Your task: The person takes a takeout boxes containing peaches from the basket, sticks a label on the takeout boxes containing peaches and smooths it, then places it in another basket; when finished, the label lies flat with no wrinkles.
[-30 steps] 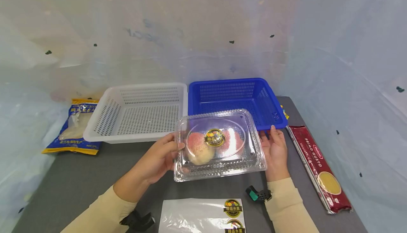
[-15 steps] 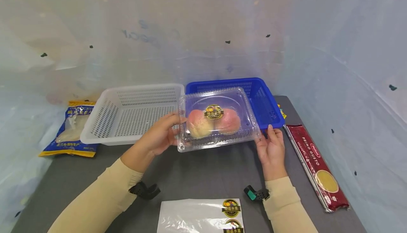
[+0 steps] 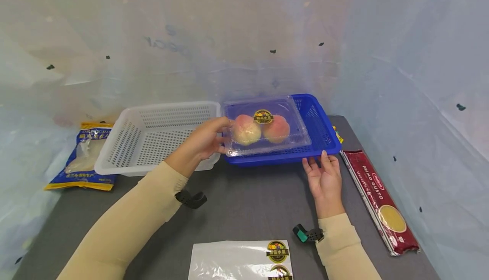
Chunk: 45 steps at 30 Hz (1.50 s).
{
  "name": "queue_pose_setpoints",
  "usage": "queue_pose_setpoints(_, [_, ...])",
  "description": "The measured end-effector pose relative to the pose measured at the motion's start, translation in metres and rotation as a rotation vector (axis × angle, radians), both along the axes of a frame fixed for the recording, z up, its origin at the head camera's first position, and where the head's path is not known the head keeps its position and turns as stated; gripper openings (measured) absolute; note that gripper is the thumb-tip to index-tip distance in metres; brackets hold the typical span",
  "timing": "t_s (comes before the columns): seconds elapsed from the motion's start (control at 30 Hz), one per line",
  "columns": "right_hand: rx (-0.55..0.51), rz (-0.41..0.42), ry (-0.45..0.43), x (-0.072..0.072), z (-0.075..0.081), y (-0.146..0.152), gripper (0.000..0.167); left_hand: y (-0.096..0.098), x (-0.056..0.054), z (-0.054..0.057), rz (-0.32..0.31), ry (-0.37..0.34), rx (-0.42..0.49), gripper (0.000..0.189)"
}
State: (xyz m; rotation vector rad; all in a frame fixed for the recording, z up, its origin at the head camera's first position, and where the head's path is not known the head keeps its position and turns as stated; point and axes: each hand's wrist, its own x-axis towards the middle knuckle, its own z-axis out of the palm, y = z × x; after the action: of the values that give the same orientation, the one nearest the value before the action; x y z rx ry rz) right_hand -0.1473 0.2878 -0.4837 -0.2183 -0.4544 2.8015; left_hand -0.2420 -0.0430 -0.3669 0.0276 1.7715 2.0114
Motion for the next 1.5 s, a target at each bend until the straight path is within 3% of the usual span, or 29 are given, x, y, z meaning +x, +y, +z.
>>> queue_pose_setpoints(0.27, [0.007,0.001,-0.01,0.0,0.001,-0.001,0.009,0.026,-0.021,-0.001,0.01,0.0,-0.053,0.098])
queue_pose_setpoints(0.47, [0.018,-0.004,-0.015,0.0,0.0,-0.001,0.01,0.044,-0.03,-0.006,0.006,0.033,-0.14,0.102])
queue_pose_setpoints(0.67, [0.038,-0.011,-0.012,0.0,-0.001,0.0,0.009,0.061,-0.034,-0.018,0.035,0.036,-0.188,0.102])
queue_pose_setpoints(1.0, [0.023,-0.013,-0.01,-0.003,-0.002,-0.001,0.009,0.07,-0.056,-0.039,0.077,0.009,-0.149,0.1])
queue_pose_setpoints(1.2, [0.021,-0.008,0.001,-0.003,-0.004,0.0,0.01,0.075,-0.063,-0.045,0.071,0.013,-0.144,0.088])
queue_pose_setpoints(1.37, [0.037,-0.009,0.007,-0.004,-0.006,0.0,0.011,0.08,-0.064,-0.049,0.108,0.003,-0.184,0.081])
queue_pose_setpoints(1.5, [0.047,-0.012,0.015,-0.004,-0.006,-0.001,0.012,0.082,-0.065,-0.051,0.117,-0.022,-0.208,0.087])
